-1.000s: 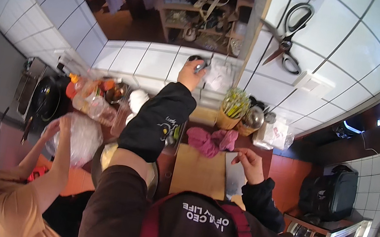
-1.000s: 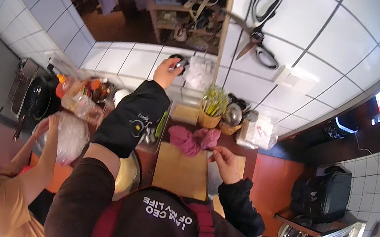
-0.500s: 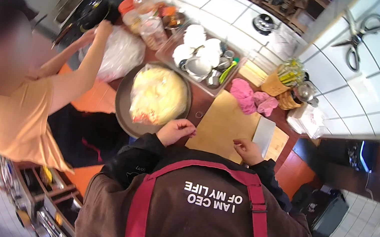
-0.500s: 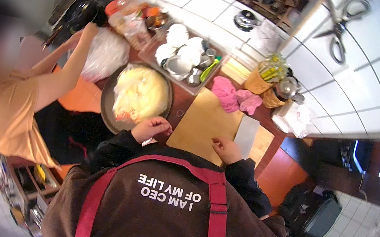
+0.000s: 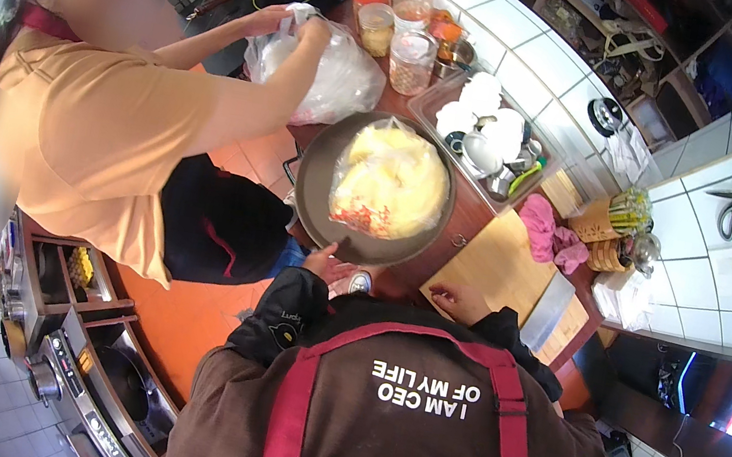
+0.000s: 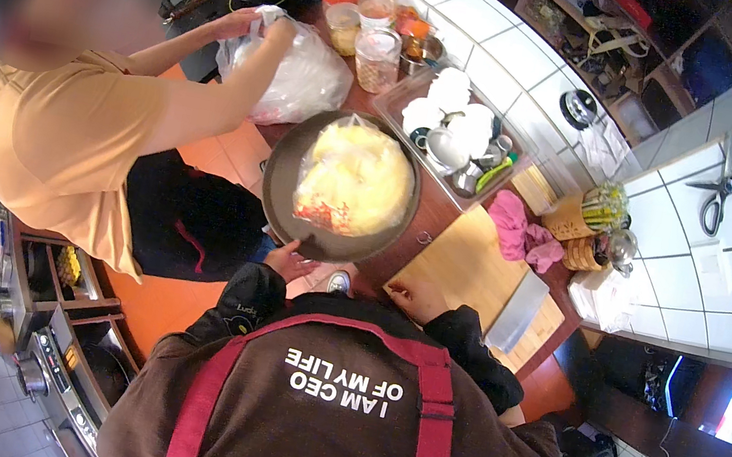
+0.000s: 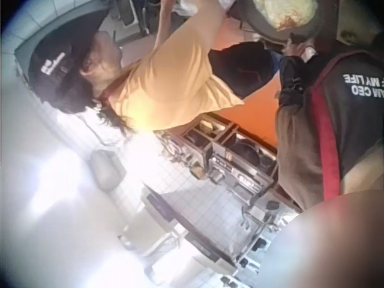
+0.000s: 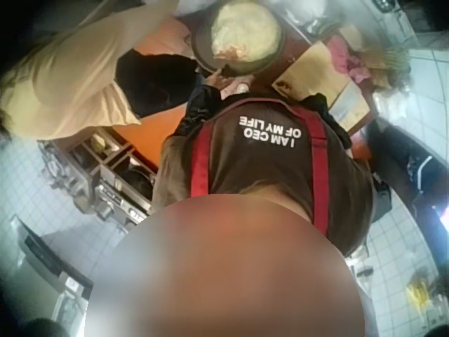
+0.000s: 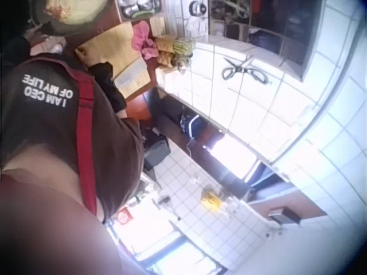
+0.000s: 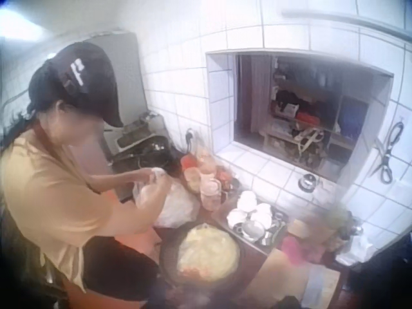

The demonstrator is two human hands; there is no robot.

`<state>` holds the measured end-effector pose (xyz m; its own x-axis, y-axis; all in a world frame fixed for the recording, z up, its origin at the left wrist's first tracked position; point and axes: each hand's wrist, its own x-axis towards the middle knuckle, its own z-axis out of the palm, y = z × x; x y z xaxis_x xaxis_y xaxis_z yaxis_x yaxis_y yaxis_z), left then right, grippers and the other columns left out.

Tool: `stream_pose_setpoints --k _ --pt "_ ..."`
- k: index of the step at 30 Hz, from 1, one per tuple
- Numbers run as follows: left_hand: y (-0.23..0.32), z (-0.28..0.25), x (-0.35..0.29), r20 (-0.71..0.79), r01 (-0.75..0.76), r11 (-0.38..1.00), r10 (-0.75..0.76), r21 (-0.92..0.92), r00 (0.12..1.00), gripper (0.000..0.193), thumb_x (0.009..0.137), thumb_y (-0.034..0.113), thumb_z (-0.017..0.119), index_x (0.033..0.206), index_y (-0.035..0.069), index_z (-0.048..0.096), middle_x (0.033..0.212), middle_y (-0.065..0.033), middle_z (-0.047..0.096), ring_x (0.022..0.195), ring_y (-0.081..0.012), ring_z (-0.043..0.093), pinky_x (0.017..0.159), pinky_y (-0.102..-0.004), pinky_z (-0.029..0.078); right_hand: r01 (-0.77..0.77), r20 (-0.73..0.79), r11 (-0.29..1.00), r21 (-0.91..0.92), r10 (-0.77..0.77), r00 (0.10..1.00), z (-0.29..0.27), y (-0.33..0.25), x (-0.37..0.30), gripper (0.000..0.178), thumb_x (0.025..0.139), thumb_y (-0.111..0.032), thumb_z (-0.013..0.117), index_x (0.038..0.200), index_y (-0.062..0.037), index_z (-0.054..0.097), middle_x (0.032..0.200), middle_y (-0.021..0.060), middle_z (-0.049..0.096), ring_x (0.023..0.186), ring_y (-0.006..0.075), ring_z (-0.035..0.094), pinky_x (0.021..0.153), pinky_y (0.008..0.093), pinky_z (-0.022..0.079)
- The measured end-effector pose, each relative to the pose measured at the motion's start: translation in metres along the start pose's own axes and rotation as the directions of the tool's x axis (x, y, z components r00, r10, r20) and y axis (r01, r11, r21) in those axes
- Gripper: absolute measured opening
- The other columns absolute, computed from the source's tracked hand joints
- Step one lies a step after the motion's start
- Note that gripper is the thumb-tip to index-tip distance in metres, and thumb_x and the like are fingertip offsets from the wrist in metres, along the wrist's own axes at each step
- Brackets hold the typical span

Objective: The person assembles a noodle dish by placing noodles, chopped green onions, and sauces into a white rectangular container. They add a dark sauce and a red sauce, then hand the container to a coworker. The person then prepares a second dish in a metal bowl, adding noodles, green onions, and sauces before handing it off.

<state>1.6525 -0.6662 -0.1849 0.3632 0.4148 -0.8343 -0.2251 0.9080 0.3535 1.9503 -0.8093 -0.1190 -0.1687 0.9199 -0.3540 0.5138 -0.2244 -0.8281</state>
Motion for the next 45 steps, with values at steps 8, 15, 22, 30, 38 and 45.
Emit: stream_pose_setpoints --k 8,15,22,30,38,45 --pt "0.034 -0.035 0.011 0.118 0.101 0.770 -0.224 0.630 0.967 0.052 0.088 0.043 0.050 0.115 -0.001 0.045 0.108 -0.0126 0.061 0.093 -0.0252 0.062 0.074 -0.0332 0.049 0.072 -0.207 0.996 -0.051 -0.081 0.975 0.001 -0.049 0.065 0.024 0.080 -0.021 0.056 0.098 -0.0065 0.062 0.090 0.0130 0.063 0.084 0.0282 0.061 0.073 0.0347 0.048" --pt "0.071 -0.025 0.009 0.276 -0.271 0.678 0.104 0.683 0.956 0.025 0.092 0.023 0.048 0.087 0.001 0.056 0.055 -0.0058 0.053 0.047 -0.0149 0.053 0.049 -0.0280 0.048 -0.131 -0.325 0.986 -0.102 0.092 0.941 0.019 -0.061 0.040 0.026 0.079 -0.023 0.054 0.099 -0.0079 0.061 0.091 0.0136 0.062 0.086 0.0307 0.059 0.075 0.0385 0.047" --pt "0.064 -0.012 0.007 0.323 -0.291 0.747 0.108 0.597 0.940 0.018 0.089 0.013 0.052 0.106 0.006 0.054 0.074 -0.0060 0.060 0.059 -0.0137 0.058 0.057 -0.0262 0.050 -0.480 -0.370 0.877 -0.016 0.440 0.818 0.069 0.031 -0.054 0.025 0.077 -0.026 0.056 0.092 -0.0090 0.065 0.086 0.0122 0.065 0.082 0.0294 0.061 0.073 0.0385 0.048" --pt "-0.001 -0.006 -0.018 0.326 -0.317 0.772 0.151 0.551 0.933 0.018 0.089 0.015 0.052 0.104 0.006 0.054 0.079 -0.0072 0.062 0.062 -0.0149 0.060 0.061 -0.0270 0.051 -0.593 -0.866 0.766 0.250 0.451 0.218 0.045 0.130 -0.172 0.028 0.072 -0.018 0.062 0.096 -0.0025 0.060 0.101 0.0187 0.057 0.096 0.0350 0.053 0.086 0.0399 0.042" --pt "-0.120 0.002 -0.072 0.171 -0.308 0.795 0.256 0.523 0.951 0.020 0.090 0.015 0.050 0.107 0.004 0.052 0.082 -0.0080 0.062 0.067 -0.0158 0.060 0.065 -0.0265 0.049 -0.625 -0.733 0.708 0.329 0.609 0.304 0.022 0.292 -0.224 0.027 0.070 -0.020 0.063 0.089 -0.0009 0.064 0.085 0.0154 0.061 0.088 0.0313 0.058 0.078 0.0360 0.047" --pt "-0.187 -0.006 -0.160 -0.037 -0.291 0.796 0.364 0.530 0.931 0.022 0.090 0.017 0.050 0.106 0.002 0.051 0.083 -0.0098 0.061 0.066 -0.0167 0.060 0.063 -0.0265 0.049 -0.159 -0.812 0.954 -0.256 -0.123 0.571 -0.073 0.176 -0.125 0.030 0.072 -0.008 0.057 0.102 -0.0084 0.058 0.124 0.0161 0.047 0.107 0.0329 0.049 0.090 0.0363 0.041"
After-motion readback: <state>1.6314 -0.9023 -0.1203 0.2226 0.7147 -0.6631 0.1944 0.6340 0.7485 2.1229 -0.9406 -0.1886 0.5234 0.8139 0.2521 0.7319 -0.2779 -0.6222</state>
